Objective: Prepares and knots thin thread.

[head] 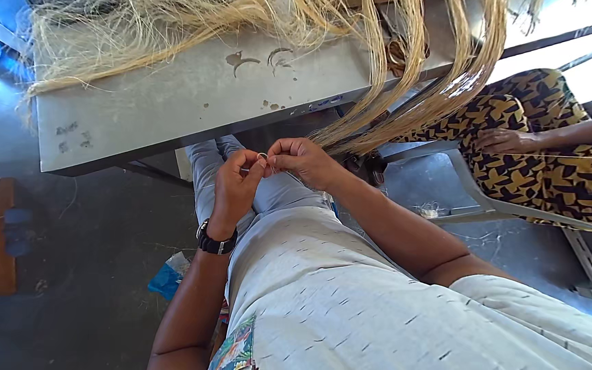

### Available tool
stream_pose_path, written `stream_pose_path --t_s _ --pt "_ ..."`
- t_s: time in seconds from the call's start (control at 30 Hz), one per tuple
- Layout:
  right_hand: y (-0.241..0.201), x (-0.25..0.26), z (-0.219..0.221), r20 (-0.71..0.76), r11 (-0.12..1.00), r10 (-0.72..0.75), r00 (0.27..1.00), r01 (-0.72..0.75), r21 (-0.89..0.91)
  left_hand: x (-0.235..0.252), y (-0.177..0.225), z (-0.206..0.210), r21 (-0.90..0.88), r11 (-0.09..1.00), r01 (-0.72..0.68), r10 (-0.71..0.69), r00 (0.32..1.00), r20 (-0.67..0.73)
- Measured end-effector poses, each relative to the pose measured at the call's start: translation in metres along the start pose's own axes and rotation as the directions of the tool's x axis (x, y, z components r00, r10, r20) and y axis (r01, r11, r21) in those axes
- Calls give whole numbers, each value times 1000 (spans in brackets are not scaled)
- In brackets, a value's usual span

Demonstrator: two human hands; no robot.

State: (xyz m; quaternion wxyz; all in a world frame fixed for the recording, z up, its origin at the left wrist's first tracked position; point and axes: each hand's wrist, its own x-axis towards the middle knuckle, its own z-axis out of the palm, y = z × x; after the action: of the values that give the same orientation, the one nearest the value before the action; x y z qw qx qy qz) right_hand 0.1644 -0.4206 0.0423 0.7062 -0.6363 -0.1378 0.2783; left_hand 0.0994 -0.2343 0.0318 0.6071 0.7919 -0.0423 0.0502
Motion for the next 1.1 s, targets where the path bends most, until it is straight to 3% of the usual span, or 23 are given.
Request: stream_pose_path --t_s 0.13,0.27,0.4,0.53,0.67,0.8,0.97,1.1 --pt "3 0 -5 88 980 -62 994 77 -181 3 3 -9 -170 984 47 -34 996 77" --pt "1 1 -7 158 981 -111 981 134 -143 7 -2 -10 -374 921 109 -70 991 115" --pt "-5 0 -13 196 977 -143 970 106 186 14 -11 -7 -351 936 -10 51 993 109" --pt "-21 2 -30 175 872 -246 953 139 469 17 -13 6 -311 950 -15 118 941 317" --pt "-58 -5 -79 -34 833 -312 949 291 471 12 -31 8 -328 944 23 123 900 417" --pt "-96 -36 -153 -279 828 -341 898 427 363 2 -59 -18 -348 937 44 107 909 403" --pt "-119 -93 -215 -558 740 -361 747 594 316 -10 -81 -57 -345 936 78 46 941 336" --pt "-132 -133 -245 -693 664 -390 607 706 245 -8 -95 -79 -148 986 83 -54 980 193"
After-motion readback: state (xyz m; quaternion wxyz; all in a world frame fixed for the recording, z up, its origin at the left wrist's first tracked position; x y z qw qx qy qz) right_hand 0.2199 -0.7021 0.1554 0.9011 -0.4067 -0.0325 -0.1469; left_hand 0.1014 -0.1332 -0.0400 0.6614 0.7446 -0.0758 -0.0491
